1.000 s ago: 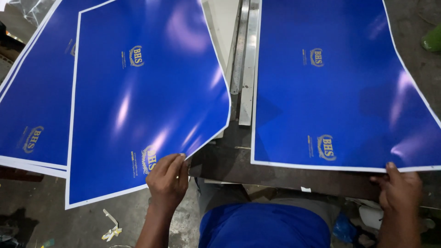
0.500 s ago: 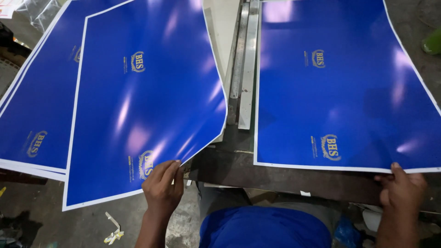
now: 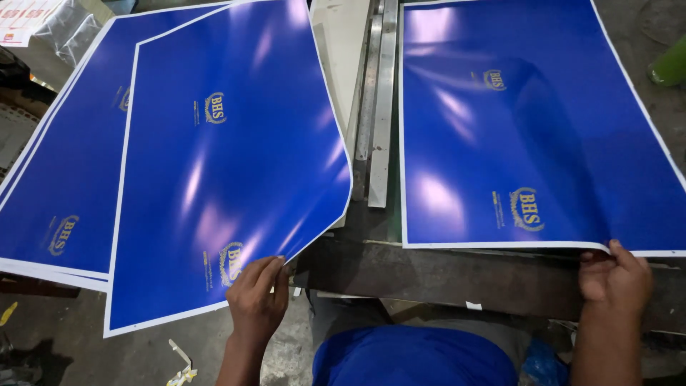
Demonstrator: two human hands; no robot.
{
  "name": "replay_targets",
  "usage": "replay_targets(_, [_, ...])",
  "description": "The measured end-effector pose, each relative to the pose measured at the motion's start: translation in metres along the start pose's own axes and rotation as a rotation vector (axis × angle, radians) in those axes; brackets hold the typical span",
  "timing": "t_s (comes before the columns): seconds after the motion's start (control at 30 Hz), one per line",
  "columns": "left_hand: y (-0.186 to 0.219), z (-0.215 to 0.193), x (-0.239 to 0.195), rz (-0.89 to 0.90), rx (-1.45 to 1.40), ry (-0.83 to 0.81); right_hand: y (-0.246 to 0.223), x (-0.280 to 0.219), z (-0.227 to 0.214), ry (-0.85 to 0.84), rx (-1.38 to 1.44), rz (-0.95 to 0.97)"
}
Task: Feeding and organizing printed sheets into a finishing machine.
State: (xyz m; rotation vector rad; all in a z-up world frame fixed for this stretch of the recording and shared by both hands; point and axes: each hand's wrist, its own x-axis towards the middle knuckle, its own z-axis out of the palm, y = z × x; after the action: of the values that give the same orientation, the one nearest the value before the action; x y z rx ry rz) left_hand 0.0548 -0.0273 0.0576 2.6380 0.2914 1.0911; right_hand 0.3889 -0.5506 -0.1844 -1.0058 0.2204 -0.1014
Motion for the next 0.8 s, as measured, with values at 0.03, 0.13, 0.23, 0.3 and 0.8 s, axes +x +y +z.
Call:
replay_targets(0.03, [0.0,0.0,0.0,0.005,-0.001,0.002,0.001,0.001,0.002,0.002,0.004,-0.004])
replay_targets(0.13, [0.002,0.001,0.003,0.015,0.02,-0.022,0.003,0.008,0.004,0.034,-0.028,-0.045])
replay_targets(0.23, [-0.004,0.006,-0.003,0.046,0.012,0.011,0.009,0.023,0.006,-0.023,-0.005,-0.017])
replay_targets(0.3, [-0.02,0.015,-0.018,-0.112,0.015,-0.11,0.01,0.032,0.021,0.019,0.08,0.023])
replay_targets(0.8, [-0.212,0.163,0.059,-0.377,0.449,-0.536,0.021,0.034,0.08,0.085,-0.383,-0.156])
